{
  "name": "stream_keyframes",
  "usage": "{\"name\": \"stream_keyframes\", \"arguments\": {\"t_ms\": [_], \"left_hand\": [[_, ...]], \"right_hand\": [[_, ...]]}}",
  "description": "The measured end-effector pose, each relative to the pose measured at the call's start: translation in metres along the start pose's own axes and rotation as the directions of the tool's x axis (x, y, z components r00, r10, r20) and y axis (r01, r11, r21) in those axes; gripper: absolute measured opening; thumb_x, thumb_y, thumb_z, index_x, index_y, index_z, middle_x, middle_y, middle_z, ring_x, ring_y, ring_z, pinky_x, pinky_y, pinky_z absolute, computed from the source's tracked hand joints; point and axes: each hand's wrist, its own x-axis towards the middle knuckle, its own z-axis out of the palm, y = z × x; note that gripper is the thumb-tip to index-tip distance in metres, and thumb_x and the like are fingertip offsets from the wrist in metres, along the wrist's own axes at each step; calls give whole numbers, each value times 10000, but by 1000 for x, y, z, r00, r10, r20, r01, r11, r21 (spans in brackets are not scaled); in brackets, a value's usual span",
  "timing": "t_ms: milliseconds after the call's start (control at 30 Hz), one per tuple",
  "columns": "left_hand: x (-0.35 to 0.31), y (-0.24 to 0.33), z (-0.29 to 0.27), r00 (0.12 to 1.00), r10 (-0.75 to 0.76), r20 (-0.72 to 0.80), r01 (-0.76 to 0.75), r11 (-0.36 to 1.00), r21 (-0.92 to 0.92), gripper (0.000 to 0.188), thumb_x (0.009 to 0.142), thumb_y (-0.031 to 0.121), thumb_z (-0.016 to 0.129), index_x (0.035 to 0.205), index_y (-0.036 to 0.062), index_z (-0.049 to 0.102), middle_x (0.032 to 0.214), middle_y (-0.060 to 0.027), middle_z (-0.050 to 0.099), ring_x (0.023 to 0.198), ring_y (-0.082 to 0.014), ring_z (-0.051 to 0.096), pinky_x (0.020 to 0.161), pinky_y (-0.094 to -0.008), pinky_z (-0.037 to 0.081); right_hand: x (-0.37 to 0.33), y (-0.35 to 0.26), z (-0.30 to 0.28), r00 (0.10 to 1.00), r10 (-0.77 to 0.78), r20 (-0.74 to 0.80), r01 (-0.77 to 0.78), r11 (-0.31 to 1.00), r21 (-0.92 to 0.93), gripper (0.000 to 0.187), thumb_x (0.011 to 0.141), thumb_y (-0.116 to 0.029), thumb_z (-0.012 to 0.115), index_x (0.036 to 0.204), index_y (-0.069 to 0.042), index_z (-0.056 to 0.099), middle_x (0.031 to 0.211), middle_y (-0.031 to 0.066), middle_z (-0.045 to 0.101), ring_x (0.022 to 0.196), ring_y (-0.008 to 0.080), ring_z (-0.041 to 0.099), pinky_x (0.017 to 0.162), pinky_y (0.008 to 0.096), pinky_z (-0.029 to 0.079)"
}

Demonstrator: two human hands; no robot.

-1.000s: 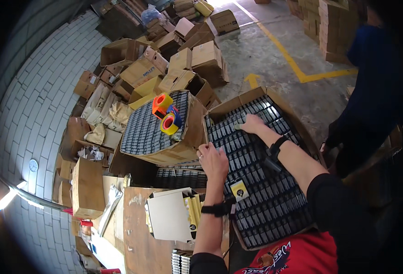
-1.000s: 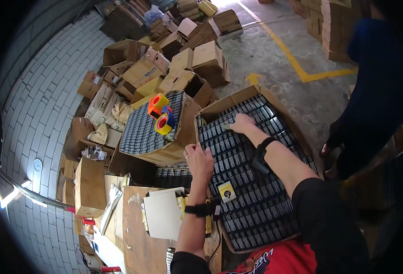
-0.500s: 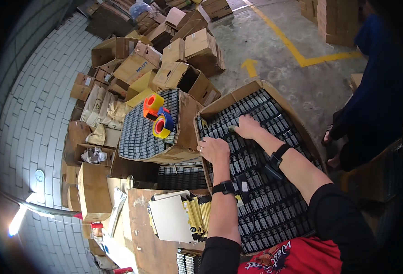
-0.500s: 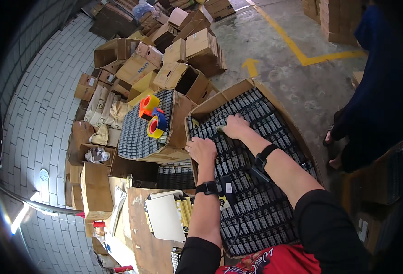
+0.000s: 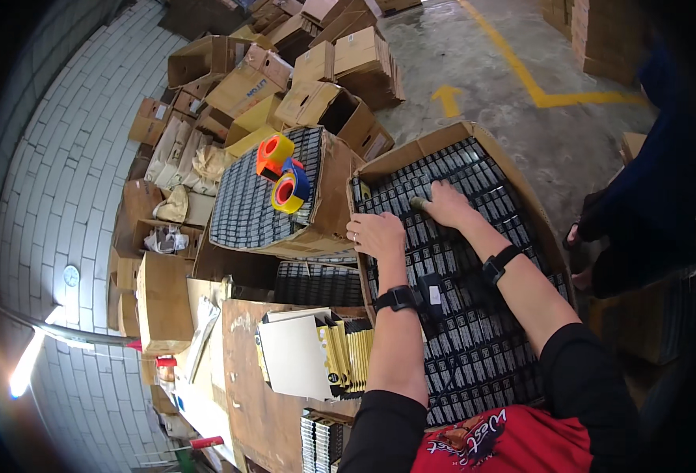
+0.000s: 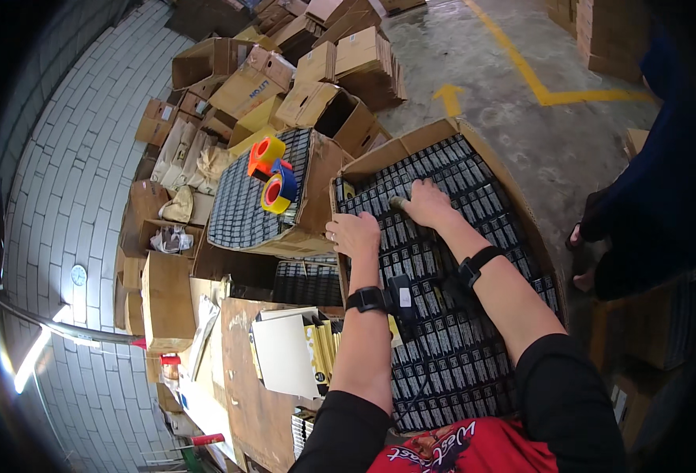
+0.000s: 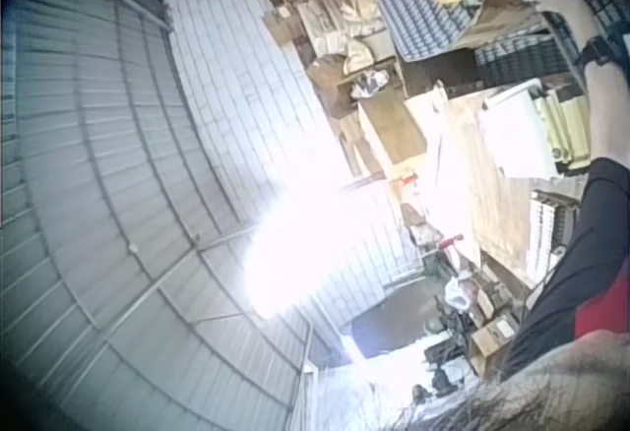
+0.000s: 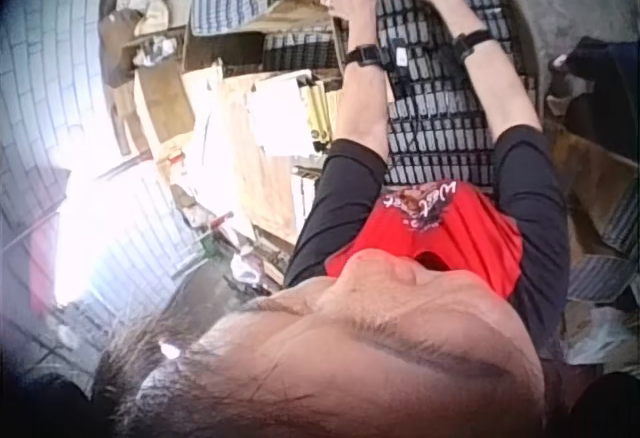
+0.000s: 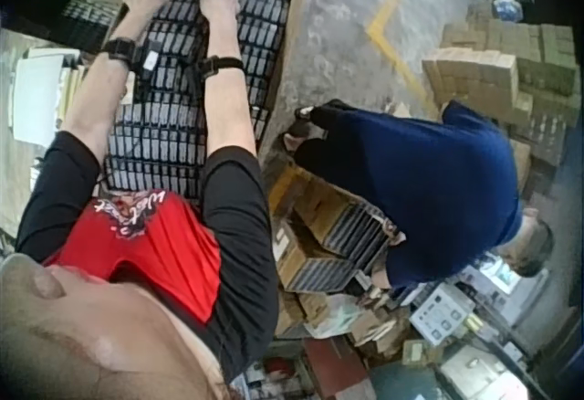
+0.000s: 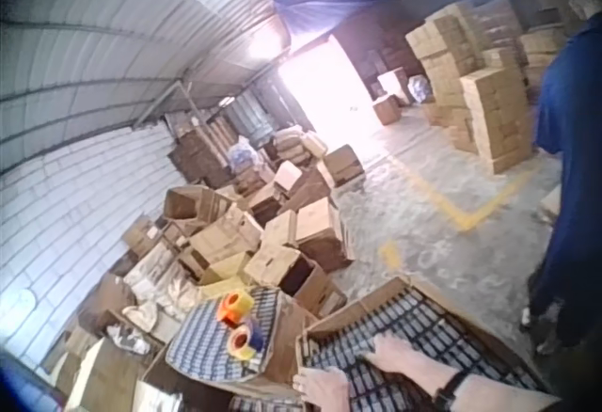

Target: The person repeatedly picks up stacks of small, rectangular items from a wooden table and places them into a large cardboard box. The person arranges the items in rows within the box, occasionally adjusting their position. The task involves moving items from a source pile to a destination container in a repetitive manner.

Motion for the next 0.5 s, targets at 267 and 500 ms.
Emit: {"name": "stream_keyframes", "arguments": {"t_ms": [267,500], "left_hand": [[6,-10,19,971,187,-149,-179,981,69,393,756,206,563,981,-106,481,1055,-234,499,1029,-401,479,888,-446,409],[43,-49,36,978,2,-208,-156,666,-730,286,760,109,636,981,-36,527,913,-135,543,816,-240,540,764,-348,433]], "right_hand": [[-4,-4,8,997,18,-77,-20,999,-28,683,820,-523,548,1147,73,481,1210,233,472,1143,363,458,942,442,400],[-12,-2,3,968,-114,-225,186,925,332,577,786,-383,634,1125,69,518,1117,231,549,1088,355,509,930,407,405]]}}
